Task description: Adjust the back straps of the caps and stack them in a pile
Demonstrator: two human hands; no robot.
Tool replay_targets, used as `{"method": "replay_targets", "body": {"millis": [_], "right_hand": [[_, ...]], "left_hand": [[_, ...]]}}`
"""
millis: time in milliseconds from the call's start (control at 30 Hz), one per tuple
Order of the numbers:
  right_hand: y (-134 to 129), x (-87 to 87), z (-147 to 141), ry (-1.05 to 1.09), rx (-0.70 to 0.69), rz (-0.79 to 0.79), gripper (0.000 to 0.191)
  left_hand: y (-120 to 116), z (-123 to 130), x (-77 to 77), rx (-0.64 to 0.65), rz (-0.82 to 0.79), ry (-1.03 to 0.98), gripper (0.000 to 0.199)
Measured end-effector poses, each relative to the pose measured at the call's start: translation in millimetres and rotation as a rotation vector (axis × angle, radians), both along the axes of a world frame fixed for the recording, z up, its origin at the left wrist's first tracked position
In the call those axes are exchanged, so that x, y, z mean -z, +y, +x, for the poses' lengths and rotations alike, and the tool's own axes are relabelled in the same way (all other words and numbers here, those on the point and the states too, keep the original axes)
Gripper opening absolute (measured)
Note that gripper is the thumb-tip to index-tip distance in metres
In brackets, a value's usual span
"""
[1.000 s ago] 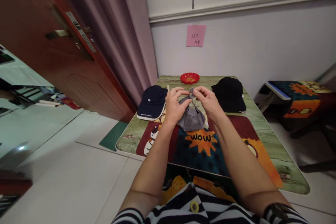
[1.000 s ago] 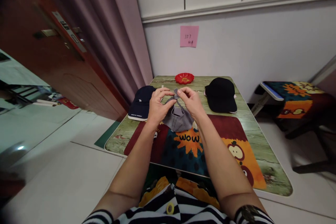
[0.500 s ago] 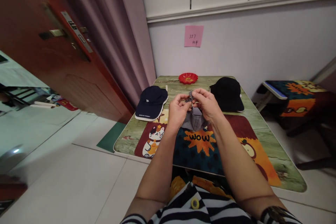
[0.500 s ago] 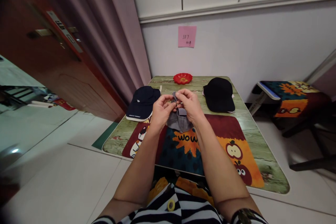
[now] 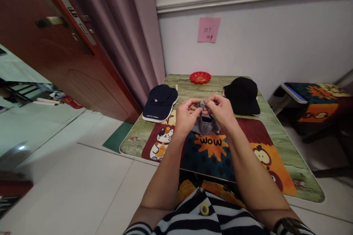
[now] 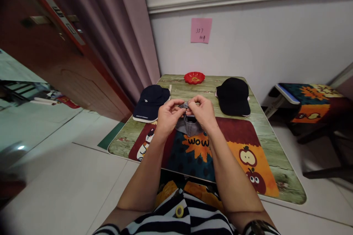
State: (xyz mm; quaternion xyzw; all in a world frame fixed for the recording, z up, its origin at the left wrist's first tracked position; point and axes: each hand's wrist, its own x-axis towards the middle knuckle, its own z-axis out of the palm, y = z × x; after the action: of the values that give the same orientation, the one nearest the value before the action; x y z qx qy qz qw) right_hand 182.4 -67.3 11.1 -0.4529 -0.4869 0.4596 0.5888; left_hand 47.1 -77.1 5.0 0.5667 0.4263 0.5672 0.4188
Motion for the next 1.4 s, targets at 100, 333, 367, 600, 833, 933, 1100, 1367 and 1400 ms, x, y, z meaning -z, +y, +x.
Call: {"method": "replay_targets", "body": {"millis": [100, 333, 367, 600, 833, 933, 1100, 1367, 1400], "right_hand": [[-1, 1.4, 2, -0.038, 0.014, 0.019, 0.015], [-3, 6.3, 8, -0.115, -0.008, 0.037, 0.016], [-3, 6.4, 9, -0.112, -0.024, 0.041, 0.017], [-6, -4.4, 19, -0.114, -0.139, 0.017, 0.028], [-4, -8.2, 28, -0.066, -0.227, -0.033, 0.042], [-2, -1.4, 25, -0.012, -0.198, -0.006, 0.043], [1, 8.0, 19, -0.029, -0.143, 0.096, 0.037], [3, 16.5, 13, -0.231, -0.022, 0.252, 0.027], [3, 16.8, 13, -0.253, -0.008, 0.263, 0.026]], "left_hand": [[0, 1, 0.3, 0.001, 0.014, 0.016, 0.022], [-1, 1, 3.5, 0.019, 0.074, 0.069, 0.023], [0, 1, 4.4, 0.022, 0.085, 0.078, 0.023], [1, 2, 6.7, 0.052, 0.122, 0.098, 0.021], [2, 1, 7.6, 0.114, 0.131, 0.085, 0.018], [4, 1, 9.5, 0.142, 0.106, 0.007, 0.019], [5, 3, 10.0, 0.113, 0.003, -0.151, 0.018], [4, 3, 8.6, 0.022, -0.199, -0.339, 0.03], [3, 2, 8.3, 0.039, -0.223, -0.353, 0.031]]}}
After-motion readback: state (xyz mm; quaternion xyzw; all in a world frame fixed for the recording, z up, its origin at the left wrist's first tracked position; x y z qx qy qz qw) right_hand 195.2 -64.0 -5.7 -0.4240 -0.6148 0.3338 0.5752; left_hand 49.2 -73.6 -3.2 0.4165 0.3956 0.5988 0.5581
